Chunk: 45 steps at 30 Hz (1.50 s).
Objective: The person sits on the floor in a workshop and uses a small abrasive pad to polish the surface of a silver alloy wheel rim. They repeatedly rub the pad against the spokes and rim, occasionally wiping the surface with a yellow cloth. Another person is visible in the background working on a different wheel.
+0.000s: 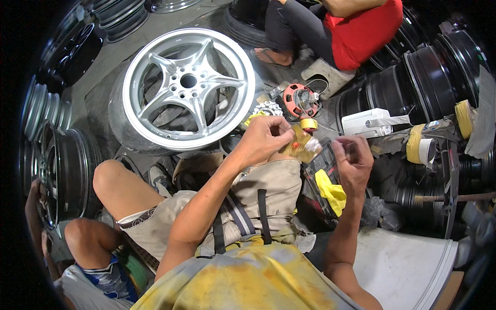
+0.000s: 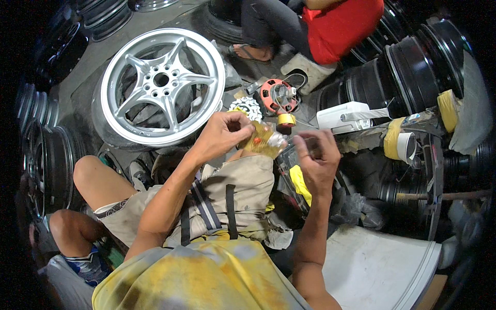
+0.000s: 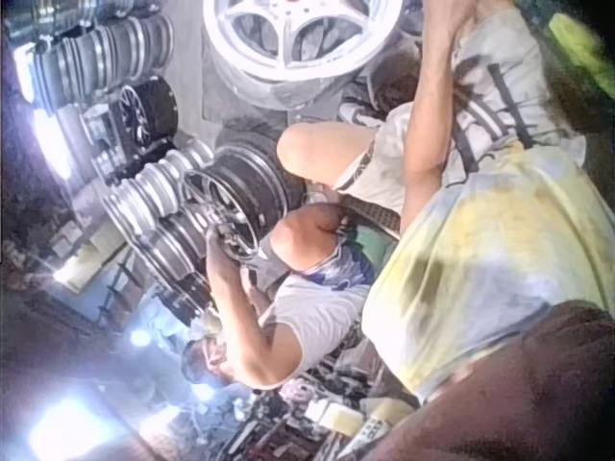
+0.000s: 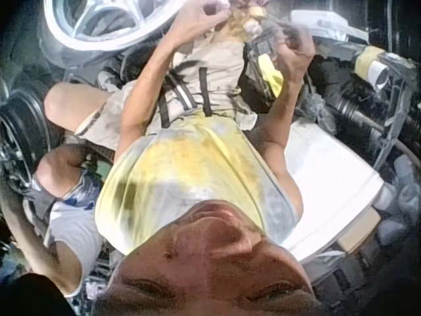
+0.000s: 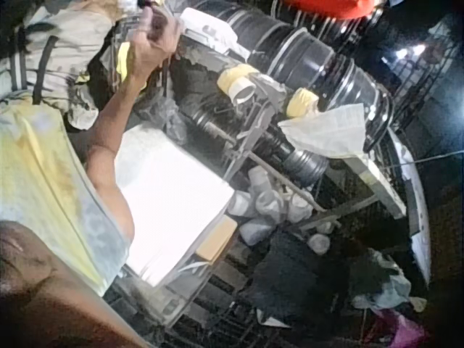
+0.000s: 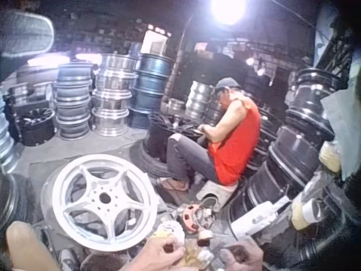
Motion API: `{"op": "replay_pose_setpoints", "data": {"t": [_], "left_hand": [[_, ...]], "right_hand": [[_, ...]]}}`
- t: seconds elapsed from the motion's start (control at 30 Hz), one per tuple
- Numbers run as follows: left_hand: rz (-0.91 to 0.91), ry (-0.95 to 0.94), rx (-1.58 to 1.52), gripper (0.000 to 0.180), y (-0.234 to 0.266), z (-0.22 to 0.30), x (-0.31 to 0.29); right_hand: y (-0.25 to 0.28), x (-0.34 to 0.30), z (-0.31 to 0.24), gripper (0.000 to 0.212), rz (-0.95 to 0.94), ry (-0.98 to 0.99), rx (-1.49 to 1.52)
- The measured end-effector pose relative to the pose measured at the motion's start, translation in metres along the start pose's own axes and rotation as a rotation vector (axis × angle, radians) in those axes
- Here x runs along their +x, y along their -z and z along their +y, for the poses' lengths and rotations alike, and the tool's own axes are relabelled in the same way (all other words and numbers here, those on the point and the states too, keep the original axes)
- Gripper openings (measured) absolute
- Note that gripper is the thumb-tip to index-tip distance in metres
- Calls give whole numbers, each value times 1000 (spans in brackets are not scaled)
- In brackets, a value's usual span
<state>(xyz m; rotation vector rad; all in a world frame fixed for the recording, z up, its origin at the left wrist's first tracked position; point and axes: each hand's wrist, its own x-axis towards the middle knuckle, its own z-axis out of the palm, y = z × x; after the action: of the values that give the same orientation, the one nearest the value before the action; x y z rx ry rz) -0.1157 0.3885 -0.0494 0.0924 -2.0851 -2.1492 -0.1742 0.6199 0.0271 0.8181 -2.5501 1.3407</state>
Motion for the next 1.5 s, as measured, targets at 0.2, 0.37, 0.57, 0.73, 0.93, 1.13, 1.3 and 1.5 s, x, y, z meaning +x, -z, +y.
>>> {"op": "replay_pose_setpoints", "data": {"t": [0.2,0.37,0.57,0.73,0.93,1.13,1.3,1.5], "left_hand": [[-86,5,-28,13,-3,19,-9],[-111,4,14,11,2,16,-10],[-149,12,-8,10,2,14,-10],[-177,22,3,9,4,10,-9],[-160,-28,95,13,6,20,-10],[179,-181,459,21,29,-2,-1],[262,-198,433,19,36,-3,2],[153,-10,-91,20,28,9,1]], "right_hand": [[-7,9,-29,30,-325,150,-193],[-16,11,-34,34,-423,109,-204],[-20,11,-29,33,-450,150,-200],[-23,10,-20,29,-477,161,-195],[-22,14,-6,15,-329,141,-40],[14,21,33,19,-169,-97,-74],[12,20,74,23,-152,-94,-258],[-4,20,118,22,-92,86,-479]]}}
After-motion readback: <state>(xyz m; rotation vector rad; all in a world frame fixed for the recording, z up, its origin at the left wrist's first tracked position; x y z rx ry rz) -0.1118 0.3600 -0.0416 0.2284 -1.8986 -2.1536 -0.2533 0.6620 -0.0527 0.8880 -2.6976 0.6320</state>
